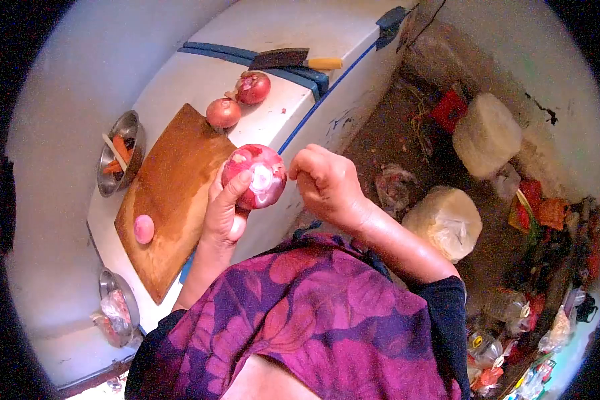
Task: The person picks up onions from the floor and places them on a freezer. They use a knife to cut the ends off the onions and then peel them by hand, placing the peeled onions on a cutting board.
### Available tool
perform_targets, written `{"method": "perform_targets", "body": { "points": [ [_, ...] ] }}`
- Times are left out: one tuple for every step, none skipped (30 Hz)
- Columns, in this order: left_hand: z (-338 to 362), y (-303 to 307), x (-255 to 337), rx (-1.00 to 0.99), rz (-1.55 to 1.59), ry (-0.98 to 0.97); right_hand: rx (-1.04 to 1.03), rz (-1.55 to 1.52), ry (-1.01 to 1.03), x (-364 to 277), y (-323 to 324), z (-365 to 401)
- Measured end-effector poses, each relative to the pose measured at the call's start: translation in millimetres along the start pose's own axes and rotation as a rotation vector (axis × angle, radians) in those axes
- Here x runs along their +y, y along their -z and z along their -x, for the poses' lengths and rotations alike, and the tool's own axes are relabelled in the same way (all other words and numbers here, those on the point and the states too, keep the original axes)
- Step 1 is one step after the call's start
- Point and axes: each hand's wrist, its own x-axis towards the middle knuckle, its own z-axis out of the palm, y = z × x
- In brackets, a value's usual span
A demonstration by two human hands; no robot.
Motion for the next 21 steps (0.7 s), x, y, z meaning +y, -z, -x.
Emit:
{"method": "perform_targets", "body": {
  "points": [
    [0,-8,-1,-0.005,0.015,0.015,0.025,-0.009,-0.049,0,5,1],
    [-1,-15,-4,0.004,-0.007,-0.001,0.050,-0.018,-0.096,1,10,1],
    [-1,-21,-7,0.012,-0.028,-0.017,0.044,-0.027,-0.077,1,15,4],
    [-1,-28,-11,0.022,-0.050,-0.029,0.036,-0.025,-0.054,4,19,5],
    [-1,-34,-16,0.031,-0.088,-0.051,0.028,-0.022,-0.033,7,24,6],
    [-1,-40,-20,0.039,-0.125,-0.073,0.020,-0.018,-0.013,10,28,8],
    [-2,-46,-23,0.048,-0.162,-0.096,0.030,0.038,0.008,13,32,9],
    [-1,-54,-26,0.057,-0.202,-0.121,0.024,0.067,0.022,17,36,11],
    [-1,-62,-29,0.066,-0.241,-0.147,0.018,0.097,0.038,21,40,13],
    [0,-70,-33,0.076,-0.279,-0.173,0.010,0.126,0.053,24,43,15],
    [1,-76,-38,0.074,-0.283,-0.181,0.019,0.134,0.063,29,46,17],
    [1,-82,-43,0.071,-0.285,-0.190,0.027,0.143,0.074,33,49,18],
    [1,-86,-47,0.070,-0.286,-0.199,0.033,0.151,0.084,38,52,19],
    [0,-89,-51,0.070,-0.307,-0.191,0.006,0.147,0.075,43,56,21],
    [0,-92,-54,0.071,-0.328,-0.184,-0.021,0.143,0.068,48,61,22],
    [0,-94,-56,0.072,-0.349,-0.177,-0.047,0.138,0.061,52,64,23],
    [-1,-96,-59,0.069,-0.352,-0.172,-0.068,0.118,0.064,56,67,24],
    [-1,-97,-61,0.065,-0.354,-0.166,-0.089,0.098,0.067,59,69,25],
    [0,-98,-64,0.063,-0.357,-0.160,-0.111,0.076,0.069,62,71,26],
    [1,-100,-65,0.071,-0.347,-0.157,-0.120,0.060,0.076,63,74,25],
    [1,-102,-66,0.079,-0.337,-0.156,-0.130,0.044,0.084,64,76,23]
  ]
}}
